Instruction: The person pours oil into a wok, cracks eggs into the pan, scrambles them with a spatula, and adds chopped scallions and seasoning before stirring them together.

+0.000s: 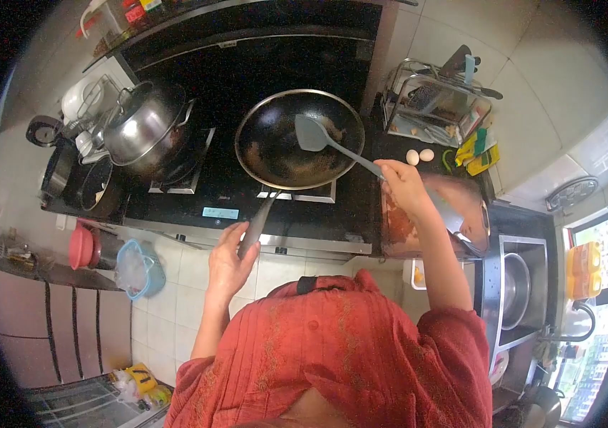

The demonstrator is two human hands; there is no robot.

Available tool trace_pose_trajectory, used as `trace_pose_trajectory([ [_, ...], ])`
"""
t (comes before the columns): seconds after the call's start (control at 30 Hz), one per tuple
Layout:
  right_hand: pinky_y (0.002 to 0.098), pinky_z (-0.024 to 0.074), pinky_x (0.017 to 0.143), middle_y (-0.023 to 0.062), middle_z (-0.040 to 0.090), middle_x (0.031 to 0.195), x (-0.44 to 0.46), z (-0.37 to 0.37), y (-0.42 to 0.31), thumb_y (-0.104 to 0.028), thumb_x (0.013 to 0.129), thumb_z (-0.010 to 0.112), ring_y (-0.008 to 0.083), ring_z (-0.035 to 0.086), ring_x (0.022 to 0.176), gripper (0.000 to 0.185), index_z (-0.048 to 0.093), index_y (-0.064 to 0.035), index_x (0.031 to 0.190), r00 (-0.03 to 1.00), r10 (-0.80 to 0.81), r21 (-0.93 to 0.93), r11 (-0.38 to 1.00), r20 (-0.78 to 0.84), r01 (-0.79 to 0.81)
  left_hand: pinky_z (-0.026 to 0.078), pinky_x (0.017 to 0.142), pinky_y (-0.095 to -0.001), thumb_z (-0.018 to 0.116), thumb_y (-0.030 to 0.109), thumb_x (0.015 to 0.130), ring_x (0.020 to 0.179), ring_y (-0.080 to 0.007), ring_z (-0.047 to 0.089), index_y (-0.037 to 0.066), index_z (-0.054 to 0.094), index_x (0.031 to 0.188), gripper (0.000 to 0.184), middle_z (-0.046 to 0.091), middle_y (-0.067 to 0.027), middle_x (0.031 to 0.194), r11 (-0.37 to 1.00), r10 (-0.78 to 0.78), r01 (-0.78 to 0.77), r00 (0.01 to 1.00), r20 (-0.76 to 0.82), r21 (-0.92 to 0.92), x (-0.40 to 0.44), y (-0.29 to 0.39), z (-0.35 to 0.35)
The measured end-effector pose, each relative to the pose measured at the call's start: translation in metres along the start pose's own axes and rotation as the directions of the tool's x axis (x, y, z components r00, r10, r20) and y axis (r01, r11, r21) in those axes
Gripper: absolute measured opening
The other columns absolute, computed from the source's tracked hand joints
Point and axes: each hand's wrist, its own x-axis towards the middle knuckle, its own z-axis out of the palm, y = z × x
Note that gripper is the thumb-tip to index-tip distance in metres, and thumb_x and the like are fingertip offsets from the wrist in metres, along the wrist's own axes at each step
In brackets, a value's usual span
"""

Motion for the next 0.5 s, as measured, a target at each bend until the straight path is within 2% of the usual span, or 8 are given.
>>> trace_pose_trajectory([
  [0.03, 0.0202, 0.0253, 0.042, -0.0006, 0.05, 0.067, -0.008, 0.002, -0.005, -0.023, 0.101, 0.047, 0.0043, 0.034, 0.046, 0.032, 0.06, -0.0049, 0.124, 0.987, 0.157, 0.191, 0.969, 0.017, -0.157, 0.052, 0.085, -0.0408, 0.071, 0.018, 0.081, 0.104, -0.0351, 0.063, -0.001, 0.061, 0.119, 0.044, 0.061, -0.0173, 0.121, 1.0, 0.028, -0.028, 0.999, -0.044, -0.003, 0.0, -0.001, 0.001],
  [0.07, 0.0192, 0.018, 0.039, -0.0007, 0.049, 0.067, -0.01, 0.002, 0.001, -0.024, 0.102, 0.044, 0.0027, 0.027, 0.043, 0.032, 0.055, -0.0077, 0.128, 0.978, 0.198, 0.353, 0.912, 0.07, -0.209, 0.052, 0.085, -0.0408, 0.071, 0.018, 0.081, 0.104, -0.0351, 0.063, -0.001, 0.061, 0.119, 0.044, 0.061, -0.0173, 0.121, 0.999, 0.033, -0.033, 0.999, -0.041, -0.001, 0.002, 0.0, 0.001],
  [0.1, 0.0192, 0.018, 0.039, -0.0007, 0.049, 0.067, -0.014, 0.003, 0.004, -0.024, 0.102, 0.044, 0.0027, 0.027, 0.043, 0.032, 0.055, -0.0077, 0.128, 0.978, 0.198, 0.356, 0.911, 0.065, -0.208, 0.051, 0.088, -0.0409, 0.071, 0.018, 0.082, 0.107, -0.0347, 0.061, 0.0, 0.061, 0.119, 0.043, 0.06, -0.0173, 0.122, 0.998, 0.068, -0.066, 0.995, -0.067, 0.022, 0.003, 0.001, 0.0],
  [0.17, 0.0192, 0.0182, 0.039, -0.0006, 0.05, 0.068, -0.021, 0.004, 0.007, -0.024, 0.102, 0.045, 0.0017, 0.027, 0.044, 0.032, 0.054, -0.0078, 0.128, 0.971, 0.213, 0.489, 0.839, 0.111, -0.24, 0.05, 0.09, -0.041, 0.071, 0.018, 0.082, 0.11, -0.0344, 0.058, 0.0, 0.061, 0.119, 0.043, 0.06, -0.0173, 0.123, 0.994, 0.104, -0.101, 0.99, -0.091, 0.045, 0.006, 0.005, 0.0],
  [0.37, 0.0182, 0.0172, 0.038, 0.0004, 0.052, 0.07, -0.032, 0.004, 0.016, -0.026, 0.102, 0.046, 0.0019, 0.027, 0.044, 0.033, 0.053, -0.0075, 0.128, 0.972, 0.211, 0.539, 0.809, 0.103, -0.233, 0.047, 0.094, -0.041, 0.072, 0.016, 0.081, 0.11, -0.0344, 0.056, -0.001, 0.062, 0.116, 0.041, 0.06, -0.0188, 0.122, 0.982, 0.188, -0.191, 0.976, -0.108, -0.014, 0.013, 0.021, 0.008],
  [0.43, 0.0179, 0.0165, 0.039, 0.0003, 0.052, 0.07, -0.035, 0.006, 0.014, -0.026, 0.102, 0.047, 0.0018, 0.027, 0.044, 0.034, 0.053, -0.0074, 0.129, 0.974, 0.206, 0.53, 0.818, 0.093, -0.224, 0.045, 0.096, -0.04, 0.071, 0.016, 0.082, 0.114, -0.0329, 0.056, 0.0, 0.062, 0.118, 0.04, 0.059, -0.0163, 0.125, 0.977, 0.208, -0.21, 0.974, -0.087, -0.019, 0.016, 0.026, 0.01],
  [0.5, 0.018, 0.0234, 0.041, -0.001, 0.053, 0.071, -0.038, 0.009, 0.011, -0.026, 0.101, 0.049, 0.0021, 0.035, 0.046, 0.032, 0.058, -0.0051, 0.125, 0.981, 0.185, 0.477, 0.858, 0.062, -0.192, 0.045, 0.096, -0.04, 0.071, 0.016, 0.082, 0.113, -0.0331, 0.056, 0.0, 0.062, 0.118, 0.04, 0.06, -0.0166, 0.125, 0.975, 0.221, -0.223, 0.973, -0.072, -0.022, 0.019, 0.029, 0.013],
])
